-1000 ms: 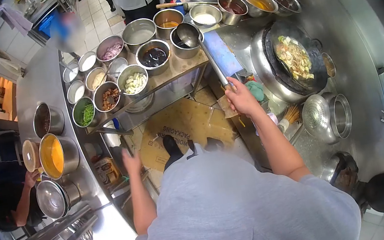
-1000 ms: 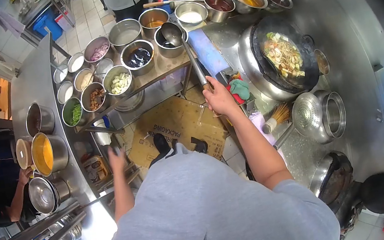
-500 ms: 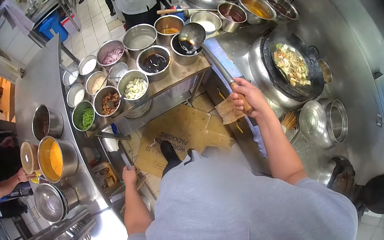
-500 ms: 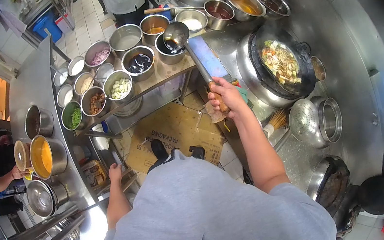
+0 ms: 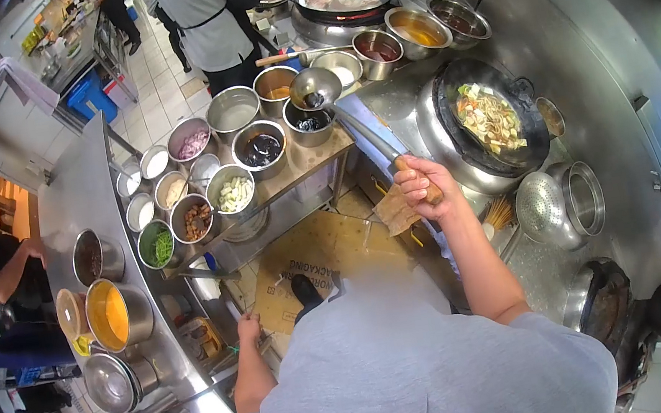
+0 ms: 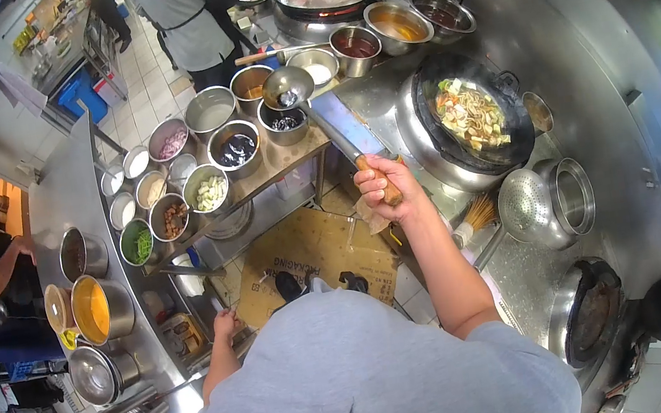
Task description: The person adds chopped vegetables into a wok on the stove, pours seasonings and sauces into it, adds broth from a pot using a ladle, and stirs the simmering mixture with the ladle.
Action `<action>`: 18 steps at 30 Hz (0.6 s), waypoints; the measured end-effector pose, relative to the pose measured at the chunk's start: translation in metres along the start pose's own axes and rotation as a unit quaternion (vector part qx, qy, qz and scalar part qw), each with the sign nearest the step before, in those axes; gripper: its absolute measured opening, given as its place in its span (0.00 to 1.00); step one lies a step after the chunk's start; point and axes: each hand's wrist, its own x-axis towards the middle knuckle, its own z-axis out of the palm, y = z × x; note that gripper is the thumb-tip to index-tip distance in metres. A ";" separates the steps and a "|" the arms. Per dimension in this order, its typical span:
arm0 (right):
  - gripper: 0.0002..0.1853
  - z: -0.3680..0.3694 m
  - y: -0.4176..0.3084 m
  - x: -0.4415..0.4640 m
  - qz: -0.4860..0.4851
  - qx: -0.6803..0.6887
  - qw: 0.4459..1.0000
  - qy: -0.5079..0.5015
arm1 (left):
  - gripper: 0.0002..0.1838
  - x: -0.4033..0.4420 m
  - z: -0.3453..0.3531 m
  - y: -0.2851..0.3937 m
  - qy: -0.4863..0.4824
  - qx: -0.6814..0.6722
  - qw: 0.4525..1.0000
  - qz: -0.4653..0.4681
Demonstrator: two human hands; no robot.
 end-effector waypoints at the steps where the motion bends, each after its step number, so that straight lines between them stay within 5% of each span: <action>1: 0.10 0.004 0.002 -0.001 -0.004 0.000 1.000 -0.004 | 0.22 -0.004 0.000 0.001 -0.027 -0.060 0.998 -0.014; 6: 0.16 0.032 0.020 -0.025 -0.003 0.206 0.975 -0.085 | 0.13 0.017 0.003 -0.011 -0.121 -0.200 0.971 -0.045; 10: 0.19 0.045 0.024 -0.074 -0.047 0.257 0.951 -0.167 | 0.08 0.000 -0.002 0.033 -0.100 -0.064 0.992 -0.039; 12: 0.17 0.037 0.020 -0.098 -0.096 0.267 0.940 -0.188 | 0.16 0.001 -0.002 0.059 -0.103 -0.023 0.994 -0.011; 15: 0.10 0.015 0.009 -0.131 -0.202 0.147 0.957 -0.145 | 0.17 0.056 0.011 0.056 -0.214 -0.118 0.970 -0.009; 16: 0.10 0.013 0.004 -0.142 -0.226 0.153 0.951 -0.148 | 0.18 0.038 0.013 0.082 -0.211 -0.055 0.976 -0.013; 18: 0.17 0.013 -0.009 -0.164 -0.339 -0.093 0.932 0.088 | 0.19 0.017 0.029 0.113 -0.164 -0.002 0.986 0.012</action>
